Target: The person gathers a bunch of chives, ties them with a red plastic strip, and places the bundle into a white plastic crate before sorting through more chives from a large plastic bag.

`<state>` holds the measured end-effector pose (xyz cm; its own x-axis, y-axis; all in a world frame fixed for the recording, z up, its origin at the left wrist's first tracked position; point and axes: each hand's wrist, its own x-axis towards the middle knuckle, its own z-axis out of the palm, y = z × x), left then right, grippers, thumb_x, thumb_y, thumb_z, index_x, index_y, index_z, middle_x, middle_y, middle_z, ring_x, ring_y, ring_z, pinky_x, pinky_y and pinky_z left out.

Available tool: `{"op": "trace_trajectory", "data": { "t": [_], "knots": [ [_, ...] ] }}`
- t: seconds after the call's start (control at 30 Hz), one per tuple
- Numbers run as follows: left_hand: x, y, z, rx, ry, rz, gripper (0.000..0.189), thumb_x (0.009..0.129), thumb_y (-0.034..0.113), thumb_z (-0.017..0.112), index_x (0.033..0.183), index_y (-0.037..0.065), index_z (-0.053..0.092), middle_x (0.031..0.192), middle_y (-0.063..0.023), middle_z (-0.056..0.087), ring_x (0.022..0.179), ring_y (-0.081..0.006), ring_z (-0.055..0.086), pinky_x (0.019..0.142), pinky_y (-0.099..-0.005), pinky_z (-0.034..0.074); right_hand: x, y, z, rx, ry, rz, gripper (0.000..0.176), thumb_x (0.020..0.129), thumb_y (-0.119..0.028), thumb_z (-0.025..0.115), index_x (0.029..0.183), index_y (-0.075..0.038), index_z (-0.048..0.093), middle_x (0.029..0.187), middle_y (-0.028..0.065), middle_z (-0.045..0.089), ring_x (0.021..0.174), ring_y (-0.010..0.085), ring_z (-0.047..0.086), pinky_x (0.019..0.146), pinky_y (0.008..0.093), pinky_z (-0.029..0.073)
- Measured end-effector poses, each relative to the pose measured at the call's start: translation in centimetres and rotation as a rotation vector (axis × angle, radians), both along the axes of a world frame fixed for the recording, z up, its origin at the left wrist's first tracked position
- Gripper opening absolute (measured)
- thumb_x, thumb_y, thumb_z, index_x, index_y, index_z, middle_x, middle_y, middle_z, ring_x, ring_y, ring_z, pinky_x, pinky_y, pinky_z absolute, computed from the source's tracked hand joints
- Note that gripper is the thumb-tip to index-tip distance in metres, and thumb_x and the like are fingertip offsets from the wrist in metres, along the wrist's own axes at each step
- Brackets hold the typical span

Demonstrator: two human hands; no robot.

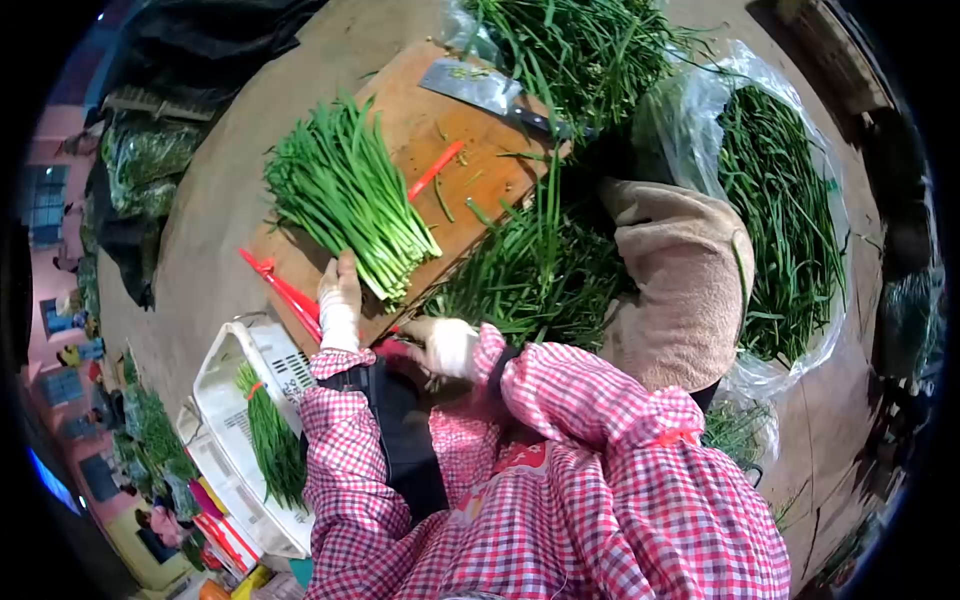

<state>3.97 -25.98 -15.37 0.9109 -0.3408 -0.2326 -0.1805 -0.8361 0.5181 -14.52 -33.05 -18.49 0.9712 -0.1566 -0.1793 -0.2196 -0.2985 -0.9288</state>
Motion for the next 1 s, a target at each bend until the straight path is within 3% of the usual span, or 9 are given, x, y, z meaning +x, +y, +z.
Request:
{"op": "trace_trajectory", "data": {
  "t": [0.13,0.2,0.3,0.37,0.5,0.53,0.57,0.83,1.0],
  "knots": [
    [-0.1,0.5,0.0,-0.061,0.003,0.015,0.083,0.093,0.063,0.042,0.136,-0.009,0.046,0.136,-0.0309,0.050,0.130,-0.0420,0.045,0.108,-0.0416,0.035,-6.0,-3.3,1.1,0.334,-0.056,-0.481,0.031,0.090,-0.019,0.060,0.117,-0.003,0.062,0.106,0.0134,0.067,0.091,0.0280,0.066,0.084,0.0362,0.052],
    [0.0,1.0,-0.3,-0.081,0.010,0.027,0.082,0.094,0.062,0.044,0.135,-0.009,0.047,0.135,-0.0310,0.051,0.129,-0.0414,0.046,0.107,-0.0408,0.036,-7.5,-5.9,0.3,0.730,0.089,-0.933,0.033,0.091,-0.014,0.060,0.122,-0.003,0.058,0.096,0.0074,0.064,0.074,0.0132,0.057,0.065,0.0277,0.050],
    [-0.2,1.5,-0.4,-0.092,-0.016,0.041,0.078,0.095,0.060,0.043,0.134,-0.007,0.050,0.132,-0.0313,0.053,0.125,-0.0421,0.049,0.105,-0.0411,0.038,-7.9,-10.2,-3.1,0.690,0.061,-1.248,0.062,0.087,-0.009,0.063,0.142,-0.002,0.035,0.087,0.0063,0.062,0.061,0.0125,0.053,0.054,0.0277,0.045],
    [0.4,2.3,-1.9,-0.117,-0.036,0.027,0.076,0.095,0.060,0.044,0.133,-0.006,0.050,0.130,-0.0309,0.054,0.124,-0.0423,0.050,0.104,-0.0414,0.039,-7.6,-11.1,-5.6,0.638,0.143,-1.256,0.059,0.084,-0.011,0.066,0.137,0.001,0.043,0.085,0.0080,0.064,0.063,0.0136,0.055,0.055,0.0289,0.045],
    [-0.8,1.5,-0.4,-0.163,-0.047,0.062,0.073,0.095,0.057,0.046,0.132,-0.005,0.052,0.128,-0.0299,0.056,0.122,-0.0419,0.052,0.104,-0.0416,0.041,-7.8,-11.4,-11.5,0.536,0.170,-1.190,0.012,0.086,-0.014,0.063,0.091,-0.003,0.061,0.057,0.0026,0.050,0.041,0.0142,0.044,0.038,0.0305,0.035],
    [-1.0,1.2,0.3,-0.095,-0.057,0.048,0.071,0.095,0.056,0.047,0.132,-0.005,0.052,0.128,-0.0297,0.056,0.122,-0.0412,0.053,0.104,-0.0414,0.041,-6.2,-11.3,-11.0,0.506,0.297,-1.115,0.029,0.082,-0.021,0.070,0.100,0.002,0.069,0.076,0.0060,0.065,0.064,0.0121,0.053,0.058,0.0277,0.043],
    [-0.8,1.1,0.9,-0.026,-0.065,0.035,0.070,0.095,0.054,0.047,0.132,-0.005,0.052,0.127,-0.0294,0.057,0.122,-0.0405,0.053,0.104,-0.0413,0.041,-7.9,-10.7,-4.1,0.600,0.046,-1.221,0.024,0.085,-0.020,0.069,0.096,0.001,0.069,0.072,0.0017,0.061,0.061,0.0102,0.049,0.056,0.0265,0.040],
    [-1.2,1.3,1.6,-0.173,-0.138,0.043,0.062,0.095,0.047,0.051,0.133,-0.003,0.051,0.130,-0.0275,0.055,0.121,-0.0425,0.052,0.103,-0.0431,0.042,-7.5,-12.2,6.7,0.522,-0.342,-1.001,0.014,0.092,-0.018,0.067,0.094,-0.005,0.065,0.075,-0.0045,0.059,0.065,0.0053,0.049,0.059,0.0220,0.039],
    [-1.3,1.1,-0.5,-0.248,-0.254,0.086,0.054,0.094,0.039,0.058,0.127,-0.004,0.055,0.125,-0.0275,0.058,0.117,-0.0418,0.055,0.101,-0.0445,0.044,-0.8,-12.6,14.8,0.509,-0.223,-0.711,0.014,0.089,-0.015,0.066,0.095,-0.003,0.066,0.074,-0.0015,0.062,0.061,0.0056,0.051,0.054,0.0204,0.039]
  ]
}}
